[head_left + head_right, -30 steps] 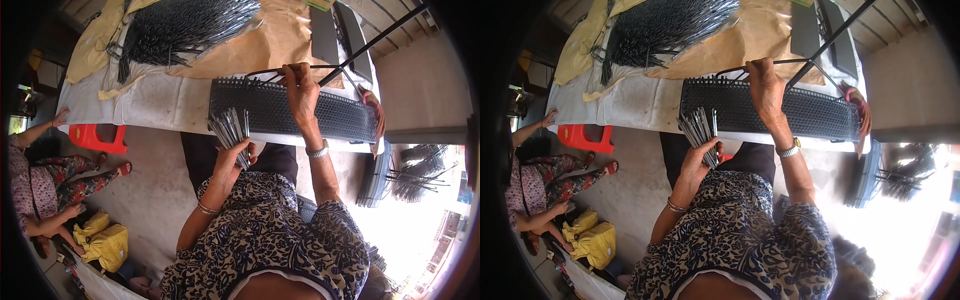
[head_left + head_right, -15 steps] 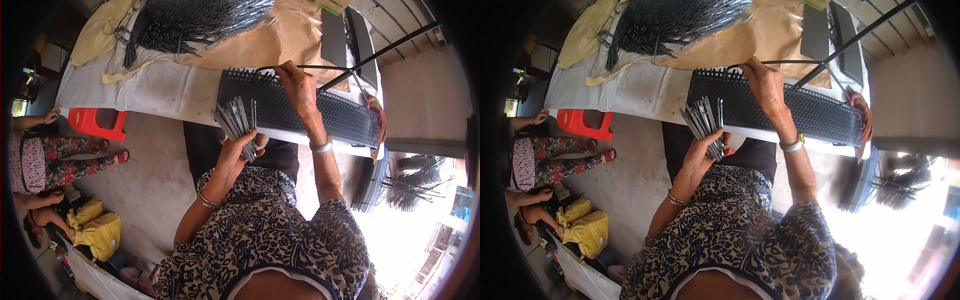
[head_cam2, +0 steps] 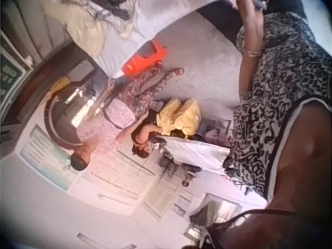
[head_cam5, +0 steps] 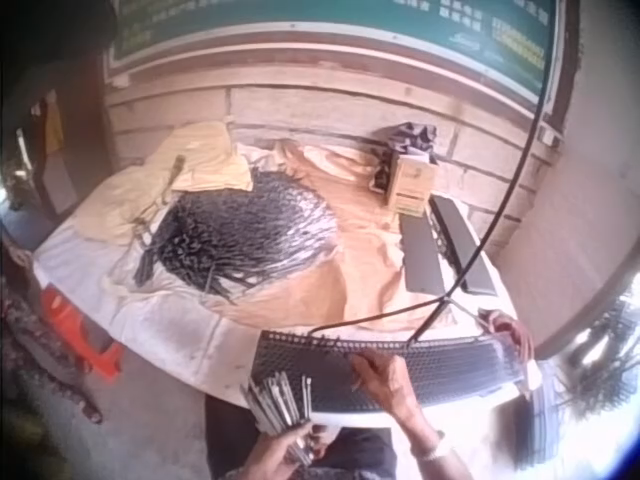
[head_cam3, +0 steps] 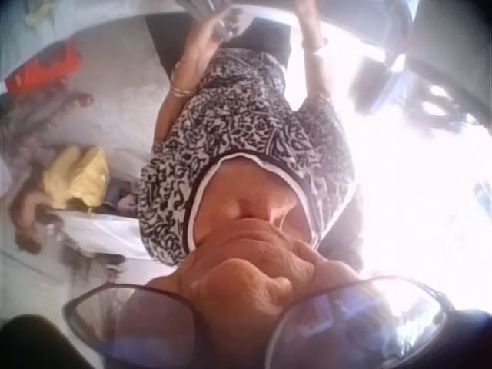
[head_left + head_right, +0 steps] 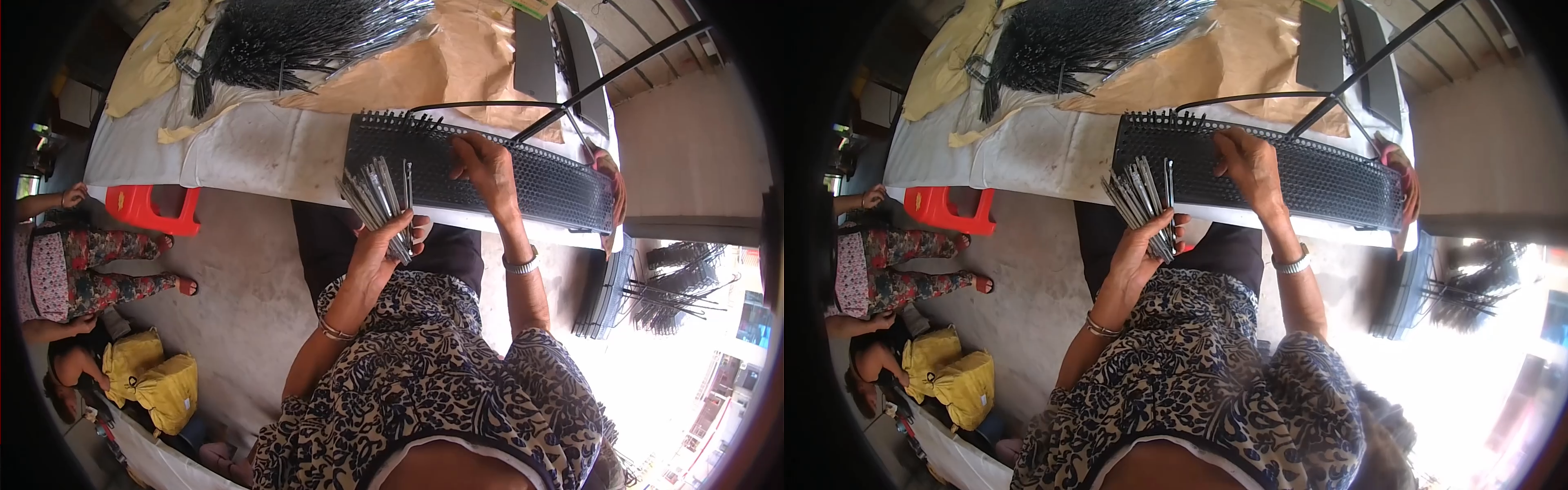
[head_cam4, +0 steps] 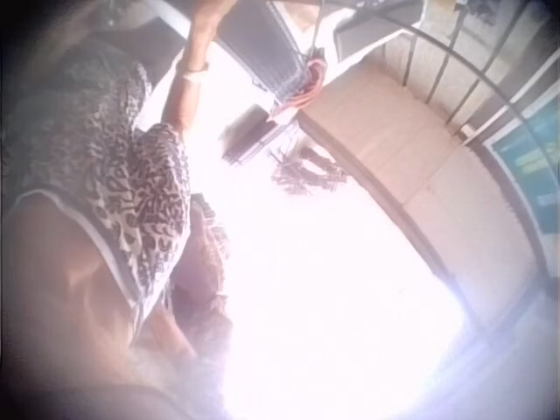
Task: The person unwraps a bundle of metal pins on a table, picks up a bunch of pins, and inserts the pins one by one into the holes of a perforated metal rack by hand.
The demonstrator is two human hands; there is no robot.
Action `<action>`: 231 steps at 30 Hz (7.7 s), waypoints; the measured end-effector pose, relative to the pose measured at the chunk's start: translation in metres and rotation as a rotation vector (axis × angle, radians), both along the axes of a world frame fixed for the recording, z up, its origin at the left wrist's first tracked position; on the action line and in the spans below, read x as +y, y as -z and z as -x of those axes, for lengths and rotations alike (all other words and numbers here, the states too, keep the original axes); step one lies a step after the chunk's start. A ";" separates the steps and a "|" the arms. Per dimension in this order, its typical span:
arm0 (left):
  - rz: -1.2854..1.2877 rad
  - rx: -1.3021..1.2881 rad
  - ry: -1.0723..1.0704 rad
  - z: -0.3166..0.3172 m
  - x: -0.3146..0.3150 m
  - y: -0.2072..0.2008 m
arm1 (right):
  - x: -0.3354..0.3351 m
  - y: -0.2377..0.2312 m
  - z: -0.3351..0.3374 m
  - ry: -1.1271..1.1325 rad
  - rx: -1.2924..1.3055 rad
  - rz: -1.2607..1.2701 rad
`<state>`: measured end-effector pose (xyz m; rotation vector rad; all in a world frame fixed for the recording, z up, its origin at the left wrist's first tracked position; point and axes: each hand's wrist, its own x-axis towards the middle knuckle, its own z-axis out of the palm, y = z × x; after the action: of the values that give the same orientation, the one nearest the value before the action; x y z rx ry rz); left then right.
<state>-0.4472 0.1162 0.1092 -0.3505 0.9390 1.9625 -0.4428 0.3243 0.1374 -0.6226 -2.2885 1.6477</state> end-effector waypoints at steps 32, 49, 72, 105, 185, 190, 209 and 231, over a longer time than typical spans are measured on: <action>-0.083 -0.188 -0.082 0.017 -0.004 0.003 | -0.066 -0.011 -0.046 -0.486 0.481 -1.008; 0.057 -0.048 -0.159 0.017 -0.006 0.014 | -0.077 -0.011 -0.045 -0.466 0.316 -0.710; 0.091 -0.031 0.031 0.017 -0.005 -0.005 | -0.023 -0.013 0.001 0.055 0.093 0.370; 0.058 0.033 0.053 0.031 -0.007 -0.017 | -0.021 -0.026 0.034 -0.293 -0.237 0.176; 0.204 0.238 0.033 0.007 0.001 -0.026 | -0.037 -0.027 0.002 -0.275 -0.069 0.501; 0.196 0.195 0.017 0.005 0.003 -0.029 | -0.034 -0.019 0.000 -0.268 -0.094 0.508; 0.061 -0.002 -0.055 0.013 0.012 0.016 | -0.066 0.004 -0.064 -0.423 0.238 -0.697; 0.090 -0.006 0.121 0.001 0.021 -0.010 | -0.016 -0.008 -0.027 0.031 0.072 0.177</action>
<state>-0.4487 0.1368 0.1193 -0.3426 1.0231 1.8126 -0.4155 0.3079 0.1454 -0.6227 -2.0884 1.8402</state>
